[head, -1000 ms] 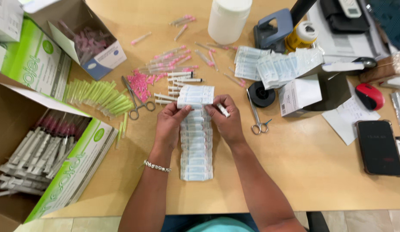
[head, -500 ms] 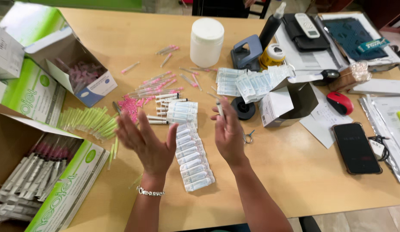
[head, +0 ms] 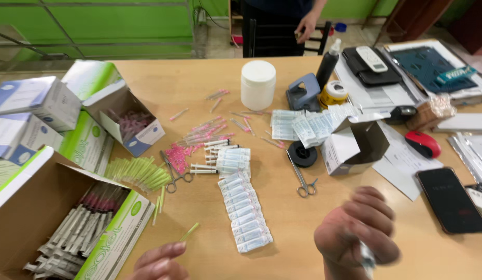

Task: The person sits at a table and repeatedly picks up syringes and needles, inserts the needles into the syringes, and places the assembled units into a cardboard box. The person handles the items one at a time, maintaining a steady workflow throughout the clip.

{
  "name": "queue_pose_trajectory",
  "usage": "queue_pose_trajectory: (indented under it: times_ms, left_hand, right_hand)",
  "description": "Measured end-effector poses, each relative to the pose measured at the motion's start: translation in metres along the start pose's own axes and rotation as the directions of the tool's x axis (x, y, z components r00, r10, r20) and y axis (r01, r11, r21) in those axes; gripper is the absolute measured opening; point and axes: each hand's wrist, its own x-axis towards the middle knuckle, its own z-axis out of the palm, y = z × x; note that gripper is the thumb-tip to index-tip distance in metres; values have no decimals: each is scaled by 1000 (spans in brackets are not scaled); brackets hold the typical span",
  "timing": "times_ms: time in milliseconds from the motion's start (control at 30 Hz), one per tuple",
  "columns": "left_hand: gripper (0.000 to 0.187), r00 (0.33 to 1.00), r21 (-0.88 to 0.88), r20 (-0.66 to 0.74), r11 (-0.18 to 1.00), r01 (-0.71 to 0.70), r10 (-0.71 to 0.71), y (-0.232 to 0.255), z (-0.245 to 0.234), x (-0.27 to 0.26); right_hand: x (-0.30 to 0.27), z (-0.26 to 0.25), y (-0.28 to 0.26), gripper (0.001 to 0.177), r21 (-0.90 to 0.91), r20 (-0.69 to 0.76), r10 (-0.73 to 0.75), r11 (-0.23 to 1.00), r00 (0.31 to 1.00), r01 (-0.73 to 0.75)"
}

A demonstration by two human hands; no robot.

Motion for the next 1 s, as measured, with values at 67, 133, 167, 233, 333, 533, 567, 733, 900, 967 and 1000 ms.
queue_pose_trajectory:
  times_ms: [67,133,167,233,333,533,567,733,900,967,1000]
  left_hand:
    - [48,676,709,-46,501,-497,736,-35,33,45]
    - [53,605,743,94,349,-572,791,-23,46,83]
    - [58,529,752,237,190,-631,815,-19,54,98]
    - [54,656,769,176,313,-557,734,-35,49,95]
    - [44,731,832,178,297,-470,659,-53,43,110]
    - [52,916,987,-108,154,51,385,-151,1,110]
    - [63,951,972,-226,113,206,212,-171,-10,101]
    - [67,939,945,-325,-8,326,-111,-221,-25,83]
    - [53,945,945,-300,93,313,-127,-218,-27,90]
    - [48,959,904,-270,322,282,-82,-205,-24,94]
    - [48,954,900,-284,318,299,-95,-207,-26,95]
  right_hand:
    - [-7,4,-4,9,26,231,199,977,952,-211]
    - [-16,7,-2,6,17,352,252,961,901,-276]
    - [-21,5,-2,6,-3,467,308,938,829,-346]
    - [-32,5,2,7,-16,548,296,939,783,-344]
    - [-54,13,10,11,-16,625,226,961,747,-277]
    - [-107,32,23,36,-621,652,754,593,82,-512]
    - [-118,32,28,55,-885,416,819,265,-394,-382]
    - [-135,41,32,56,-931,363,739,267,-567,-248]
    - [-188,30,61,40,-937,316,711,130,-628,-324]
    - [-199,28,65,20,-701,537,633,-32,-558,-712]
    - [-189,33,57,20,-712,530,625,-41,-574,-701]
